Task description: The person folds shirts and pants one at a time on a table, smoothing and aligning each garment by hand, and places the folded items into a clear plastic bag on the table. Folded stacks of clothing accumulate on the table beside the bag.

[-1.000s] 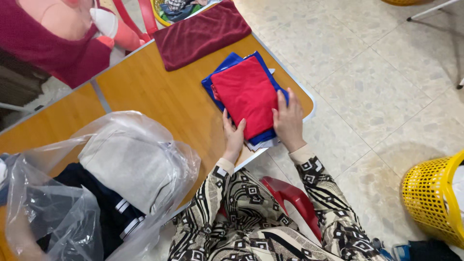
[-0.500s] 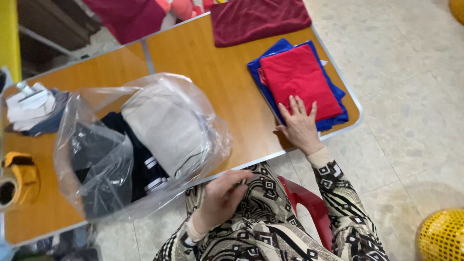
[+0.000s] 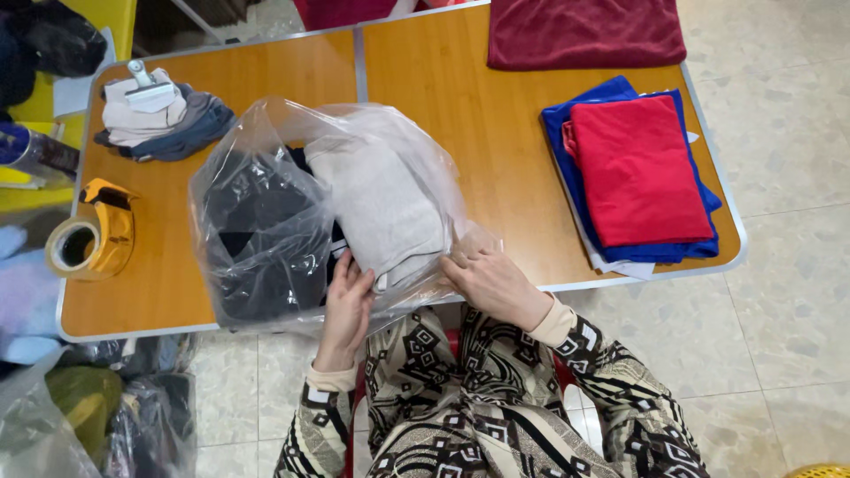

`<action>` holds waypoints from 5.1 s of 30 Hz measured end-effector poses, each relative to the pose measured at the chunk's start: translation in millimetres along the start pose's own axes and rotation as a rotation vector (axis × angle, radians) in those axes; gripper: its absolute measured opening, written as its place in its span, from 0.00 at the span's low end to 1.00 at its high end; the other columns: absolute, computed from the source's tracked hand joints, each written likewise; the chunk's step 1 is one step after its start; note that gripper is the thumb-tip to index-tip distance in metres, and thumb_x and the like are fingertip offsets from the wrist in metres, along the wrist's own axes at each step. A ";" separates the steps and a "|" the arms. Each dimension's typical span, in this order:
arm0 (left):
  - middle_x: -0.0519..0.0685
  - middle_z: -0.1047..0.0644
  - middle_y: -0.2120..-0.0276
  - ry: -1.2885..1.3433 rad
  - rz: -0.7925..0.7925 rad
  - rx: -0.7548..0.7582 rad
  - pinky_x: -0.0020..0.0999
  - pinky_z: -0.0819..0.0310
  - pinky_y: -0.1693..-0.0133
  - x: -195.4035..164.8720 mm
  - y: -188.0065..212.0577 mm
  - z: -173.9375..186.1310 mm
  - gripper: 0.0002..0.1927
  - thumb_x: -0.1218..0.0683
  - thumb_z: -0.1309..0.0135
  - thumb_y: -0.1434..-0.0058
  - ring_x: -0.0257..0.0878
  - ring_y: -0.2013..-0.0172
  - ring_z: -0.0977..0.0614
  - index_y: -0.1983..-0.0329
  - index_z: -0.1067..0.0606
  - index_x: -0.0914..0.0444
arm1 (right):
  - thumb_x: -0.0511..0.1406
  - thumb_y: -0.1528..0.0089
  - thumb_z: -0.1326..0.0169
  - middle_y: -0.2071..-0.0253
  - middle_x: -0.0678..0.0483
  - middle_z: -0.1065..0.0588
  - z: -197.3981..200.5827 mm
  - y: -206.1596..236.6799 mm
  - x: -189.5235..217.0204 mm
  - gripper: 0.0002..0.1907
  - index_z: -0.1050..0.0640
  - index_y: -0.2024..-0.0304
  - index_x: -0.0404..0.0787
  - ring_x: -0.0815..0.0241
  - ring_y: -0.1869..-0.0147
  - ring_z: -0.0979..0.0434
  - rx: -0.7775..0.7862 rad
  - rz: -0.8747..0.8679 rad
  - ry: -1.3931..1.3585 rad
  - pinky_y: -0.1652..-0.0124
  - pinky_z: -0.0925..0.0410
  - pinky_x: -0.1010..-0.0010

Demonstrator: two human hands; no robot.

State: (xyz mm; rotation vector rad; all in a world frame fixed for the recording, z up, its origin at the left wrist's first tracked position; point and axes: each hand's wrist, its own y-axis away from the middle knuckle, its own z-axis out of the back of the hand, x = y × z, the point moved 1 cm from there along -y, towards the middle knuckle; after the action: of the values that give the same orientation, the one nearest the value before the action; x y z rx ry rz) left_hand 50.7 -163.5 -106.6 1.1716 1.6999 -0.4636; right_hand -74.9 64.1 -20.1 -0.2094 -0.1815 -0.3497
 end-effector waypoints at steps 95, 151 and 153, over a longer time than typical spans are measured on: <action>0.64 0.20 0.45 -0.578 -0.079 0.953 0.39 0.24 0.43 33.2 57.3 -183.8 0.31 0.56 0.43 0.33 0.51 0.43 0.17 0.28 0.33 0.67 | 0.31 0.31 0.53 0.55 0.32 0.28 -42.0 115.5 -173.4 0.34 0.37 0.23 0.55 0.30 0.50 0.26 -0.346 -0.953 -0.244 0.51 0.34 0.44; 0.61 0.37 0.27 -0.584 -0.605 -0.339 0.44 0.38 0.35 -127.9 85.6 40.0 0.33 0.55 0.46 0.34 0.48 0.31 0.31 0.28 0.39 0.70 | 0.30 0.36 0.41 0.63 0.52 0.25 -88.4 -219.6 82.2 0.16 0.29 0.46 0.37 0.58 0.69 0.25 0.134 -0.509 -1.820 0.75 0.32 0.70; 0.63 0.35 0.29 -0.570 -0.694 -0.405 0.42 0.46 0.29 -125.3 88.1 47.7 0.32 0.59 0.46 0.34 0.48 0.28 0.35 0.28 0.39 0.74 | 0.31 0.39 0.46 0.59 0.50 0.21 -76.5 -218.1 81.6 0.16 0.27 0.49 0.35 0.57 0.60 0.19 0.110 -0.637 -2.043 0.60 0.25 0.69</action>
State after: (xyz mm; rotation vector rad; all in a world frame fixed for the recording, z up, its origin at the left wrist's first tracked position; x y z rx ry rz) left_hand 157.3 -219.4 -0.5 0.1005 1.5429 -0.7433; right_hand -66.7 -180.1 -39.1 -0.3300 -2.3151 -0.6388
